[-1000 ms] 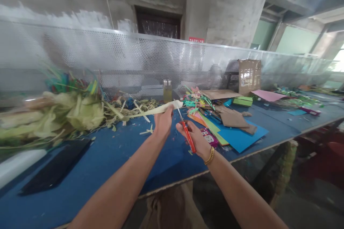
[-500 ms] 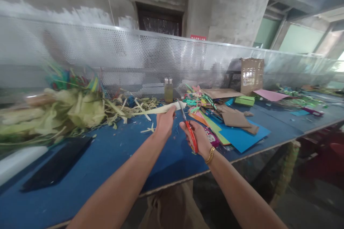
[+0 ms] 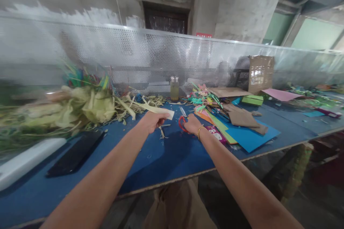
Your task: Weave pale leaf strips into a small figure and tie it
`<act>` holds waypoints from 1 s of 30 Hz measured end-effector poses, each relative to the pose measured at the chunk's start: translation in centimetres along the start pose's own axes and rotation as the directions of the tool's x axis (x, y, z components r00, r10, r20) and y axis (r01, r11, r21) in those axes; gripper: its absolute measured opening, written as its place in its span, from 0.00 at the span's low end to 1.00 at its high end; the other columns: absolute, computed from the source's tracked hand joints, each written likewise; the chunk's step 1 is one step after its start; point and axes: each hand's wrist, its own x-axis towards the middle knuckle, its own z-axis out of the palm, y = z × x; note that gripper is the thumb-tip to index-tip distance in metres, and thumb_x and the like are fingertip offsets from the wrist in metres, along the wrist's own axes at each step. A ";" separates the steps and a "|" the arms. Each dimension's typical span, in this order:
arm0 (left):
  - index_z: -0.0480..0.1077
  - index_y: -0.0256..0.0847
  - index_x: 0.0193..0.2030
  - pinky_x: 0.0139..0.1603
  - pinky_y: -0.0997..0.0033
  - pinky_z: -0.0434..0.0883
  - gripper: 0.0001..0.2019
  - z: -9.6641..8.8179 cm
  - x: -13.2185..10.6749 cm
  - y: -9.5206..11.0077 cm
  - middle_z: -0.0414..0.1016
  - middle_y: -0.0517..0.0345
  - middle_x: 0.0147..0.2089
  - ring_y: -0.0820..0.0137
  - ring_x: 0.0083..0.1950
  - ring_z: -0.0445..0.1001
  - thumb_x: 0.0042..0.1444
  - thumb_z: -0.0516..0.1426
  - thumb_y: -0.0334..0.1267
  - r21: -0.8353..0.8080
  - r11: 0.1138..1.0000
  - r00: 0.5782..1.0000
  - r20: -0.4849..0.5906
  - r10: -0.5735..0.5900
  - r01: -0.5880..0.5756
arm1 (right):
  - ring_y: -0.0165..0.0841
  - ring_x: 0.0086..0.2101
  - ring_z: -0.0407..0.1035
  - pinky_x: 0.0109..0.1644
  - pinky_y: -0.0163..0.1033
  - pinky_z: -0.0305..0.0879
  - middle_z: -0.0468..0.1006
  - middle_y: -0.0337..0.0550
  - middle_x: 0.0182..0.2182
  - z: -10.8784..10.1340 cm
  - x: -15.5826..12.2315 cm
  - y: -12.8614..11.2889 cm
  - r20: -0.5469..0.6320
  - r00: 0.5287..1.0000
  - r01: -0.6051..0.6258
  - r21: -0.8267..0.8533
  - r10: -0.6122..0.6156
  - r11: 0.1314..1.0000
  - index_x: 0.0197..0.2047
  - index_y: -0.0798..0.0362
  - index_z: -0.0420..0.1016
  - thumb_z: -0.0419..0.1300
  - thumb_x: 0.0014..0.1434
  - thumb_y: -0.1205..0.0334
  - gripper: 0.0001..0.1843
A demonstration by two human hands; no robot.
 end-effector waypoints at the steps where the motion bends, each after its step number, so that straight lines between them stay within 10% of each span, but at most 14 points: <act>1: 0.75 0.35 0.31 0.22 0.80 0.65 0.17 -0.5 0.1 -0.1 0.74 0.59 0.23 0.77 0.22 0.69 0.28 0.69 0.25 0.007 1.000 1.000 0.011 -0.003 0.003 | 0.38 0.23 0.74 0.25 0.38 0.66 0.79 0.58 0.35 0.0 0.1 -0.3 -0.004 1.000 0.013 -0.095 -0.013 0.995 0.52 0.62 0.67 0.62 0.51 0.61 0.26; 9: 0.74 0.38 0.36 0.23 0.79 0.63 0.24 -3.5 0.1 -0.1 0.76 0.59 0.26 0.75 0.25 0.70 0.26 0.71 0.31 0.195 0.980 0.997 0.079 0.024 -0.039 | 0.47 0.45 0.74 0.44 0.43 0.65 0.79 0.64 0.41 -1.3 -1.5 -4.3 -0.038 0.975 0.152 -0.606 -0.219 0.781 0.38 0.61 0.80 0.55 0.60 0.59 0.16; 16: 0.73 0.40 0.35 0.26 0.75 0.63 0.22 -4.8 -0.7 -0.3 0.73 0.63 0.27 0.74 0.27 0.69 0.29 0.69 0.32 0.301 0.941 0.977 0.189 0.101 -0.156 | 0.32 0.32 0.73 0.35 0.33 0.62 0.81 0.42 0.31 2.5 -0.6 -7.4 0.032 0.863 0.503 0.036 -0.504 0.864 0.35 0.52 0.80 0.58 0.56 0.43 0.21; 21: 0.71 0.39 0.35 0.26 0.75 0.63 0.22 -7.0 -0.1 -0.8 0.73 0.61 0.28 0.75 0.26 0.69 0.29 0.70 0.32 0.271 0.954 0.976 0.204 0.075 -0.130 | 0.28 0.28 0.69 0.33 0.32 0.61 0.78 0.39 0.26 5.5 1.3 -7.7 -0.069 0.877 0.478 0.244 -0.476 0.844 0.31 0.55 0.78 0.62 0.52 0.57 0.09; 30: 0.71 0.38 0.30 0.29 0.75 0.65 0.17 -6.7 0.3 -1.7 0.74 0.59 0.26 0.73 0.27 0.72 0.31 0.70 0.36 0.246 0.964 0.994 0.076 0.083 -0.100 | 0.27 0.23 0.65 0.29 0.32 0.61 0.75 0.38 0.22 7.4 1.8 -5.9 -0.132 0.914 0.402 0.415 -0.383 0.816 0.30 0.55 0.76 0.61 0.51 0.52 0.14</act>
